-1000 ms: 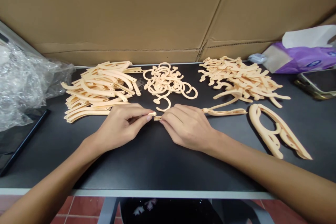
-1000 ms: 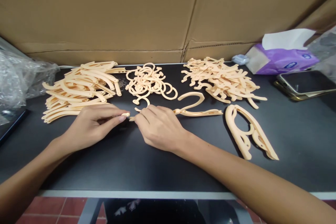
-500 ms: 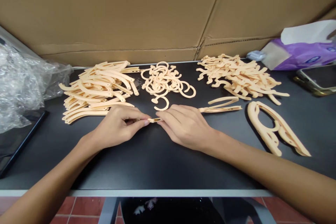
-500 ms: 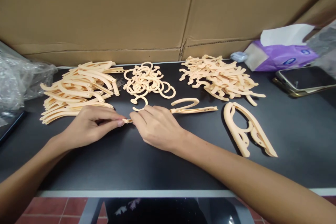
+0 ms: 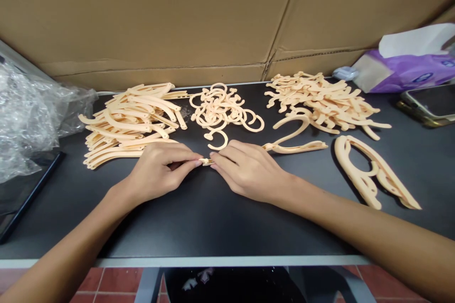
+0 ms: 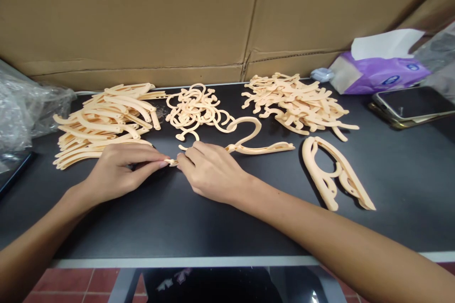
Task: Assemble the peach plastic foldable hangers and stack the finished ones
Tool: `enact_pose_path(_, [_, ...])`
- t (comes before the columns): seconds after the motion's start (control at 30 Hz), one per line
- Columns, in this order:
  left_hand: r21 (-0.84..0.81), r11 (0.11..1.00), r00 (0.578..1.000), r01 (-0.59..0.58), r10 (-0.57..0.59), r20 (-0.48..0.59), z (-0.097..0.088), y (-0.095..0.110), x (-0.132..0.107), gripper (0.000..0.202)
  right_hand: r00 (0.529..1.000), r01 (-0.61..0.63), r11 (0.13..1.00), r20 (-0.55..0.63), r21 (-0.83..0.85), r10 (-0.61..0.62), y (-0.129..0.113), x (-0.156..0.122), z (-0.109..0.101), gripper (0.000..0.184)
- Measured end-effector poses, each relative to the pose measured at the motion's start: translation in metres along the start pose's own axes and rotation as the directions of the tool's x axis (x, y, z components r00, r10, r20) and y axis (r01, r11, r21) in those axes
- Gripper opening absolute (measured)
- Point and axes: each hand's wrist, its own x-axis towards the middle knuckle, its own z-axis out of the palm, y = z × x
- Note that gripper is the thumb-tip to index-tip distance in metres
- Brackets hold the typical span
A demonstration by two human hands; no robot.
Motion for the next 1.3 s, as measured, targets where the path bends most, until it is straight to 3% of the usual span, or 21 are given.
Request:
enact_pose_path(0.27, [-0.047,0.997,0.998,0.055,-0.053,0.043,-0.003,0.002,0.002,0.014,1.0,0.004,1.0,-0.018,0.018,-0.003,0.0,0.001,-0.001,0.019])
enact_pose_path(0.37, [-0.034,0.998,0.999,0.044,-0.044,0.013,-0.002,0.001,0.001,0.012,1.0,-0.003,1.0,-0.013,0.023,0.004,0.0,0.001,-0.001,0.02])
enact_pose_path(0.5, [0.025,1.0,0.999,-0.017,0.018,-0.05,0.0,-0.001,0.0,0.01,1.0,-0.008,1.0,-0.012,0.021,0.008,0.0,0.002,-0.001,0.02])
enact_pose_path(0.73, [0.215,0.951,0.962,-0.223,0.251,-0.113,0.003,-0.007,-0.003,0.007,1.0,-0.012,1.0,0.0,-0.002,0.012,0.0,0.0,0.0,0.018])
enact_pose_path(0.97, [0.297,0.922,0.951,-0.247,0.289,-0.108,0.006,-0.008,-0.005,0.006,0.999,-0.004,1.0,-0.034,-0.012,0.004,0.001,-0.001,0.001,0.019])
enact_pose_path(1.3, [0.348,0.896,0.934,-0.277,0.336,-0.123,0.008,-0.009,-0.006,0.007,0.997,-0.077,0.996,0.008,0.043,0.077,0.0,0.005,-0.001,0.026])
